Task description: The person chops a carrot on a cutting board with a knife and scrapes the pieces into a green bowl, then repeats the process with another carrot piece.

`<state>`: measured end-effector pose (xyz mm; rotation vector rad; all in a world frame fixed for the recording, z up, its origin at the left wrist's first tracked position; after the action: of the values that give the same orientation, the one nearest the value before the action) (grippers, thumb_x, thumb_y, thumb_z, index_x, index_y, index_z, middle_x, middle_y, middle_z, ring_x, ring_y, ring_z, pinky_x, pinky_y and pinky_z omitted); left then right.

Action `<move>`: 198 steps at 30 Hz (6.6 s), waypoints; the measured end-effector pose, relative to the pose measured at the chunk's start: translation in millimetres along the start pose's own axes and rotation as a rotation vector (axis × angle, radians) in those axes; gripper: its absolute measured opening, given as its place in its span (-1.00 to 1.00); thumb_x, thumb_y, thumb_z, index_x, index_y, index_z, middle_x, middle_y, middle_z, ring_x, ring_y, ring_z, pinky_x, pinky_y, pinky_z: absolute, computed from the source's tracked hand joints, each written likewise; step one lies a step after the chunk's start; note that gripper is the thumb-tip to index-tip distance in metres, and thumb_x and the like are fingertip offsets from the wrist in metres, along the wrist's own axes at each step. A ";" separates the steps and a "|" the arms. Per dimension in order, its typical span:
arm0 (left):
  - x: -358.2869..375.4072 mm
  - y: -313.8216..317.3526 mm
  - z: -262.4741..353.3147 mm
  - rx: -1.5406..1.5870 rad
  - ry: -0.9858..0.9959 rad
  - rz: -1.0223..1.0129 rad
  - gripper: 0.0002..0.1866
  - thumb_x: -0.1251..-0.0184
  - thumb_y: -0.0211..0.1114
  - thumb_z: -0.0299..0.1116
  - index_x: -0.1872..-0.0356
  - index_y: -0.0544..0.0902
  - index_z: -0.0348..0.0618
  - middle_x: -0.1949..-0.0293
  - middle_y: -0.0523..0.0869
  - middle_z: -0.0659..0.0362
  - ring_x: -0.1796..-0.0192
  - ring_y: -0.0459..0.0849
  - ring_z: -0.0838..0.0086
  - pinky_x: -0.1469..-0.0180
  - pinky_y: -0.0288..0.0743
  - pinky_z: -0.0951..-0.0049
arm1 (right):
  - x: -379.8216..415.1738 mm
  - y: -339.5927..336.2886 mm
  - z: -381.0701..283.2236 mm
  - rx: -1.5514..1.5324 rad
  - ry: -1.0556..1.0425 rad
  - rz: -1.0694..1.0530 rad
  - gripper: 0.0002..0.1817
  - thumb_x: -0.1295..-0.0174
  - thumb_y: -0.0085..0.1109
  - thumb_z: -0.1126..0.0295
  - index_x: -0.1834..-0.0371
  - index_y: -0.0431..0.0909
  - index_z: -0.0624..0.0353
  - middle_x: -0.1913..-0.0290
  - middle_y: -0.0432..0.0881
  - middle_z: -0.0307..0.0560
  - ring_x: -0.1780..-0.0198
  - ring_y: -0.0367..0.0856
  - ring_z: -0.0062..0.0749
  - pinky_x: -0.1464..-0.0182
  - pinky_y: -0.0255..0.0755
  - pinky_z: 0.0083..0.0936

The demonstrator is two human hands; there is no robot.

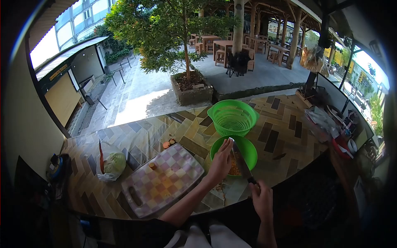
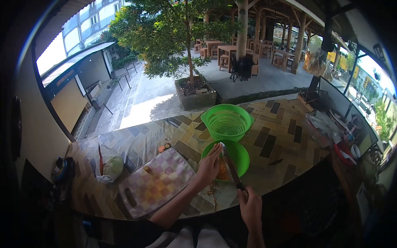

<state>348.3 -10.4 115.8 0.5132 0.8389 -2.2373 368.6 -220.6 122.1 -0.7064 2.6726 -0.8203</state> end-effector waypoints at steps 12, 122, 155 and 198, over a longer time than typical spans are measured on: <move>26.2 7.5 14.2 -0.173 -0.071 -0.328 -0.64 -0.26 0.15 -0.58 -0.09 0.62 -0.31 -0.13 0.64 -0.11 -0.15 0.63 0.02 -0.16 0.55 0.17 | -10.3 4.5 27.5 -0.037 0.009 0.060 -0.72 -0.40 0.17 0.32 0.31 0.47 0.38 0.53 0.52 0.17 0.47 0.55 0.11 0.38 0.34 -0.17; 208.3 -276.9 -62.5 -0.337 -0.664 0.346 -0.52 -0.55 0.09 -0.02 0.07 0.74 -0.30 0.17 0.78 -0.12 0.04 0.76 0.07 -0.05 0.56 0.25 | -14.2 198.8 -50.8 0.104 -1.134 -0.730 -0.53 -0.15 0.29 0.42 -0.16 0.67 -0.29 0.28 0.69 -0.20 0.23 0.66 -0.25 0.13 0.54 -0.31; 205.4 -239.3 -79.1 -0.279 -0.596 0.271 -0.79 -0.21 0.38 -0.48 0.15 0.74 -0.34 0.19 0.75 -0.06 0.09 0.73 0.08 -0.04 0.53 0.24 | -7.5 159.8 -43.8 0.032 -0.394 -0.564 -0.75 -0.42 0.10 0.35 -0.09 0.58 0.14 0.39 0.70 0.03 0.41 0.68 -0.13 0.33 0.46 -0.31; 37.6 -87.6 2.0 -0.041 -0.078 0.087 -0.84 -0.29 0.29 -0.55 0.15 0.75 -0.24 0.23 0.75 0.01 0.14 0.71 0.12 0.06 0.57 0.25 | -12.8 31.1 -5.8 -0.353 0.039 -0.255 -0.82 -0.47 0.11 0.37 -0.03 0.50 0.19 0.59 0.52 -0.26 0.68 0.32 -0.77 0.66 0.16 -0.69</move>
<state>259.5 19.8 133.0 0.4322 0.8051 -2.1422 365.7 -188.8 110.0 -1.1427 2.8324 -0.4185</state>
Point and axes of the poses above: each hand's wrist, its own x-axis away from the middle knuckle, its own y-axis out of the palm, z = x × y, the point moved 6 cm from there along -x, towards the middle knuckle
